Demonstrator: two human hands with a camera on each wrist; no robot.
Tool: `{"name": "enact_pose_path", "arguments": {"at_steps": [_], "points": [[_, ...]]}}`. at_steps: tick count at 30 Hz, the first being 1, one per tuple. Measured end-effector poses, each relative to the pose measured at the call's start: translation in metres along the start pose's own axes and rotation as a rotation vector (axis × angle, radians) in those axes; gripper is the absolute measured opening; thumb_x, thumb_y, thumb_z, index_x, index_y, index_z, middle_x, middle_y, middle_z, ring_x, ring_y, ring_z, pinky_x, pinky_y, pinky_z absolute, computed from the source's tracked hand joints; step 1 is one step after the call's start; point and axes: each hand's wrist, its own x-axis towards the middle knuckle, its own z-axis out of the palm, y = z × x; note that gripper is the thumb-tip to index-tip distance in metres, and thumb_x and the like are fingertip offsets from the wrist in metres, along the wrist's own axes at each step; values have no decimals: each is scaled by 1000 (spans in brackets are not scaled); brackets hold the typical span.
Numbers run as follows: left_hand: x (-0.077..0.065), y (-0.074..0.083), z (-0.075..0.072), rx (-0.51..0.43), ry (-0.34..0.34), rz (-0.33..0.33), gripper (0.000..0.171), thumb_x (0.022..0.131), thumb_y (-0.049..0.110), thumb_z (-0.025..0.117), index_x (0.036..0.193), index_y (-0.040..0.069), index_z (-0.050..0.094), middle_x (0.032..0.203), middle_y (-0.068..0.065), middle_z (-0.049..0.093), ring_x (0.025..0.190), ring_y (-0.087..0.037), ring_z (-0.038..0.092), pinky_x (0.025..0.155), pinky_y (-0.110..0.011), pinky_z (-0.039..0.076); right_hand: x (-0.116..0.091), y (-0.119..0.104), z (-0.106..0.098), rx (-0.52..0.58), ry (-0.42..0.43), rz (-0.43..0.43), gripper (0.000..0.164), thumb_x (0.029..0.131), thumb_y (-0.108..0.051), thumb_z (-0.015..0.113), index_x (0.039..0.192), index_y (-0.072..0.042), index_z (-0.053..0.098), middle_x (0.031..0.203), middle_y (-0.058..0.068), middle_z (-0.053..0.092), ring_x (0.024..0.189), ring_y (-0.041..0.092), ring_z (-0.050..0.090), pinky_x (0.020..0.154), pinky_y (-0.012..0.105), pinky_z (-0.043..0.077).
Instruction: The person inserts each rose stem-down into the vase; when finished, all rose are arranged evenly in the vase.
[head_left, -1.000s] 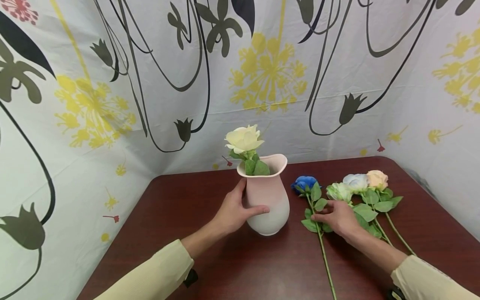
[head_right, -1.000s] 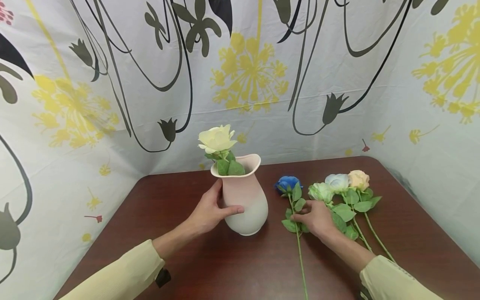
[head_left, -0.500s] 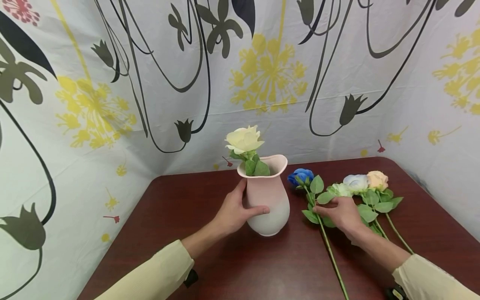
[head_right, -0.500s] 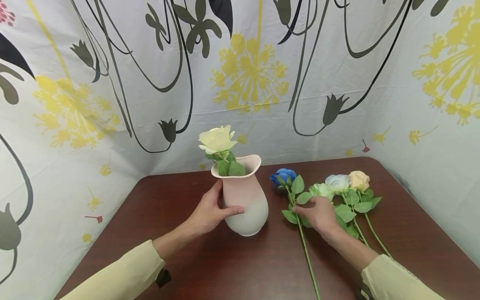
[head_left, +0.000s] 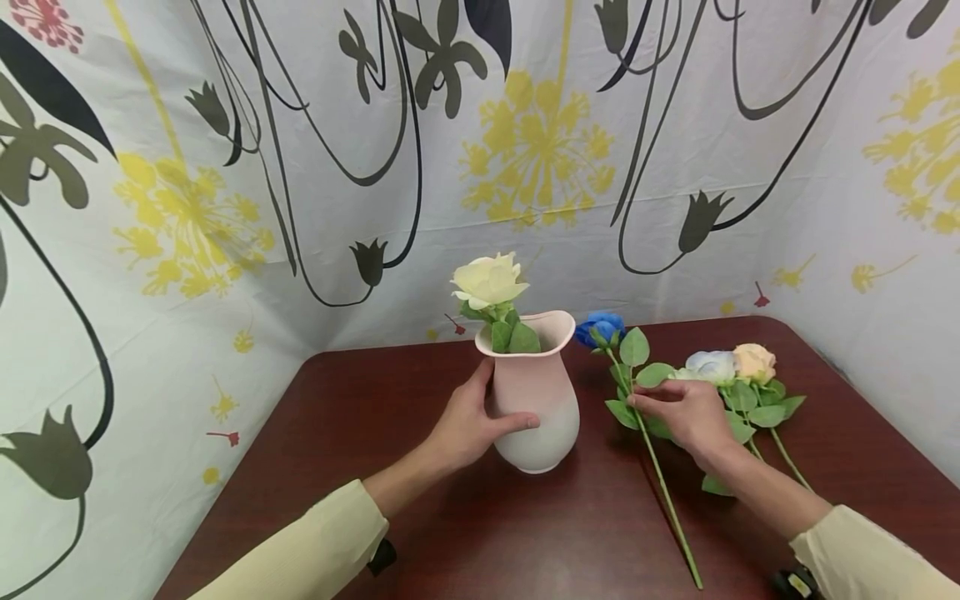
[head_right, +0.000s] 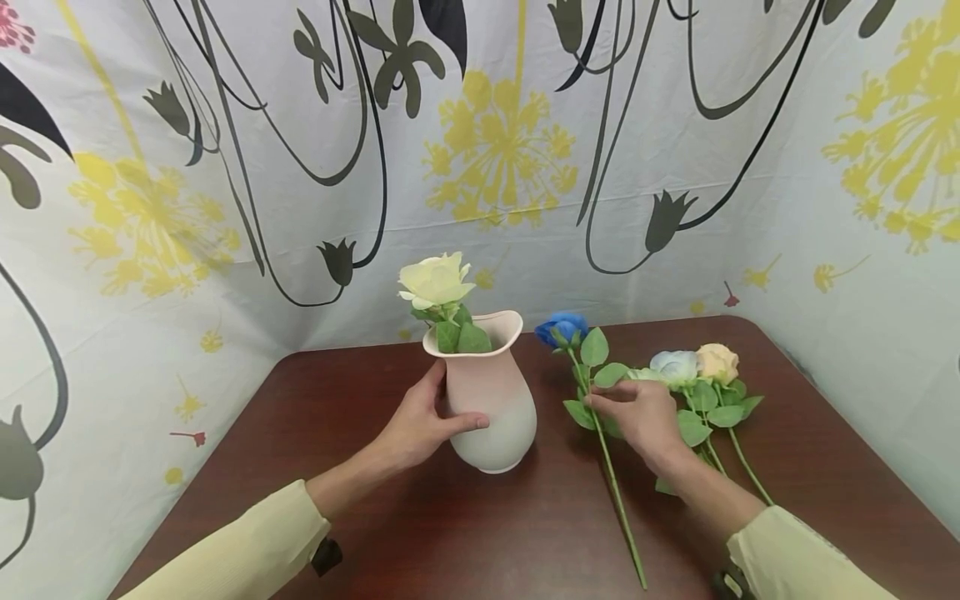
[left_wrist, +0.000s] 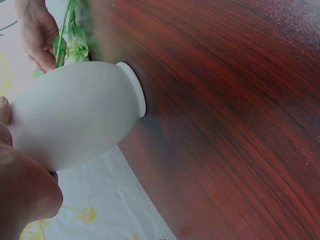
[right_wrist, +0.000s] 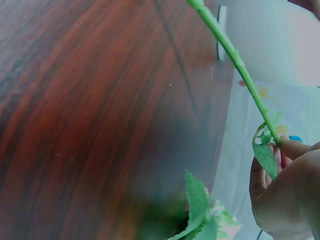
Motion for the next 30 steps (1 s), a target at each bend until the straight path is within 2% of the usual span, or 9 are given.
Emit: {"name": "enact_pose_path", "arguments": {"at_steps": [2,6,13,19,21,25,30], "points": [[0,0,0,1,-1,0,95,86,33,92,162,23,35,149,1,57,133,-22,57,114,-45,47,0,-2,-1,7,6,-6,36,97,-32,82,115,-2,81,104,8,80,83,0,59,63,24,49],[0,0,0,-1,-5,0,95,86,33,92,162,23,35,149,2,57,133,-22,57,114,-45,47,0,-7,-4,5,10,-21,37,97,-34,81,117,-2,81,105,9,80,83,4,57,60,26,45],[-1,0,0,4,-2,-2,95,86,34,92,161,23,36,148,3,57,132,-17,57,113,-43,47,-1,-18,-12,50,9,-32,43,99,-34,79,126,-1,77,115,11,78,92,-8,60,65,24,49],[-1,1,0,7,0,-4,94,86,33,92,161,23,37,148,3,57,132,-15,57,113,-42,47,-1,-28,-21,112,23,-32,47,98,-36,80,128,0,75,117,10,78,91,-7,66,70,26,60],[-1,1,0,10,2,0,94,86,33,92,161,23,37,148,3,58,132,-15,57,113,-42,47,-1,-31,-25,112,32,-35,48,98,-37,80,128,0,75,118,9,78,91,-7,65,68,23,57],[-1,1,0,14,6,8,94,85,32,93,161,22,37,147,1,58,131,-18,58,113,-42,47,0,-36,-32,87,57,-40,50,97,-39,80,129,-1,75,115,3,79,94,-9,62,70,18,52],[-1,1,0,13,10,15,95,85,31,93,160,21,38,146,0,59,131,-21,58,112,-43,48,3,-42,-40,159,60,-48,52,97,-35,81,132,3,72,106,-17,78,94,-10,64,75,14,54]]}}
